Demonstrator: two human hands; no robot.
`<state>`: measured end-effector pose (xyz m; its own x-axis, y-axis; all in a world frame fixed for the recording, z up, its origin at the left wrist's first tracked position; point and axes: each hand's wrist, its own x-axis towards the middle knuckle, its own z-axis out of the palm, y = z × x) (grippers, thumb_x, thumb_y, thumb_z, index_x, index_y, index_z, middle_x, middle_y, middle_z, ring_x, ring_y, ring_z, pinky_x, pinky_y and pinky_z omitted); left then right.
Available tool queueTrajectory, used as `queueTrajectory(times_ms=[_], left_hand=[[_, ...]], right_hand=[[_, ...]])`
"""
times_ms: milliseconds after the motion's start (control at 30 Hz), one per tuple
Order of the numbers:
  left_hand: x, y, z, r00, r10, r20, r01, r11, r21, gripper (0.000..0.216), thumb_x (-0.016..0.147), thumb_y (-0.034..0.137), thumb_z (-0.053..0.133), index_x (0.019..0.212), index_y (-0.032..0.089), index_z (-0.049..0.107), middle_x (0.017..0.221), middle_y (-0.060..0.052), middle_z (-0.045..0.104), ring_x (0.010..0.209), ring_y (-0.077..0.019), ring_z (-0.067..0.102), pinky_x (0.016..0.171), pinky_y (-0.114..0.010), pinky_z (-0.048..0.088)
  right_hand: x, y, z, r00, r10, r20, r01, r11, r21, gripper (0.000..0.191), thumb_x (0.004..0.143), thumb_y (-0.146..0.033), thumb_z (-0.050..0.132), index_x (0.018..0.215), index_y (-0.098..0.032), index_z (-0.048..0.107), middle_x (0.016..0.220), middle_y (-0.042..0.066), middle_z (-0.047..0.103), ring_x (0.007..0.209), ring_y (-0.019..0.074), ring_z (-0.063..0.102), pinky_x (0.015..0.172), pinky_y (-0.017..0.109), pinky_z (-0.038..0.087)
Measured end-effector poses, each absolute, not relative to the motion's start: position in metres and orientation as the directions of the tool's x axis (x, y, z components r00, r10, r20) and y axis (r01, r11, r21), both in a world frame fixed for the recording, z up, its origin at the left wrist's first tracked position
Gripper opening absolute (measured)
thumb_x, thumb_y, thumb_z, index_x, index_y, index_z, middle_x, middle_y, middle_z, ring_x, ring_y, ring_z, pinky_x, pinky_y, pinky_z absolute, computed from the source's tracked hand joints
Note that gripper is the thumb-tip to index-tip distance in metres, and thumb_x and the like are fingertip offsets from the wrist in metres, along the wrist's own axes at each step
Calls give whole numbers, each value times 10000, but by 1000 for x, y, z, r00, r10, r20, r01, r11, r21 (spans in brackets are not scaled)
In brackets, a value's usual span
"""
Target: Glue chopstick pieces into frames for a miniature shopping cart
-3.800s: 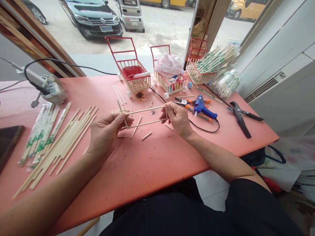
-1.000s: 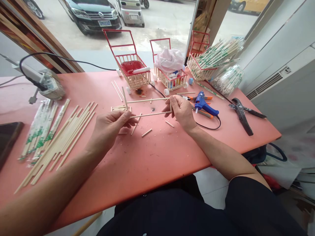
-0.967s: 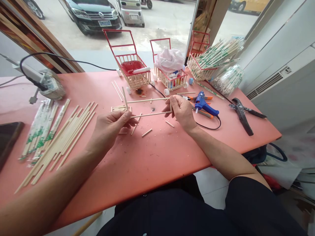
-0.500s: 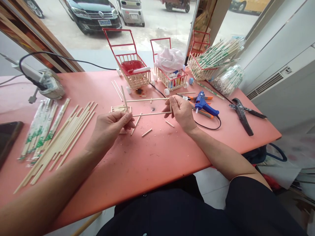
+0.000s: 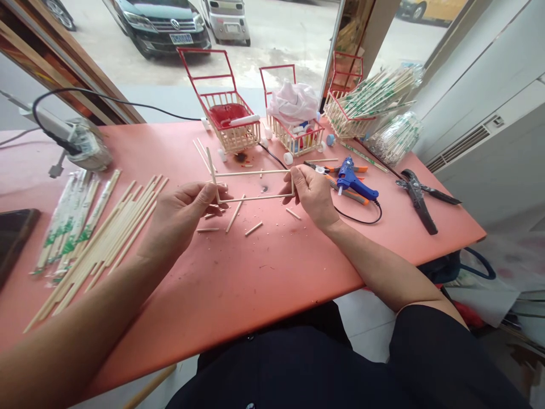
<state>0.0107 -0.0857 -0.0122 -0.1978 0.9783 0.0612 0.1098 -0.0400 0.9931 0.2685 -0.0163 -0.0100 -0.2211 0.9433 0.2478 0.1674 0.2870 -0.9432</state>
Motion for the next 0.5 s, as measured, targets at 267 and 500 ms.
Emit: queueTrajectory(times_ms=[267, 500], left_hand=[[10, -87, -15, -256, 966, 35, 23, -30, 999, 431, 882, 604, 868, 829, 180, 817, 846, -93, 814, 730, -167, 718, 726, -285, 598], [12, -89, -14, -277, 960, 34, 29, -27, 999, 376, 864, 553, 881, 792, 189, 822, 779, -85, 807, 716, -189, 735, 751, -324, 636]], right_hand=[[266, -17, -15, -303, 931, 204, 162, 262, -951, 699, 933, -914, 650, 879, -217, 648, 656, 28, 776, 521, 135, 726, 454, 217, 459], [266, -19, -14, -292, 931, 219, 181, 279, -943, 687, 951, -893, 648, 865, -212, 665, 661, 26, 775, 534, 130, 731, 464, 214, 465]])
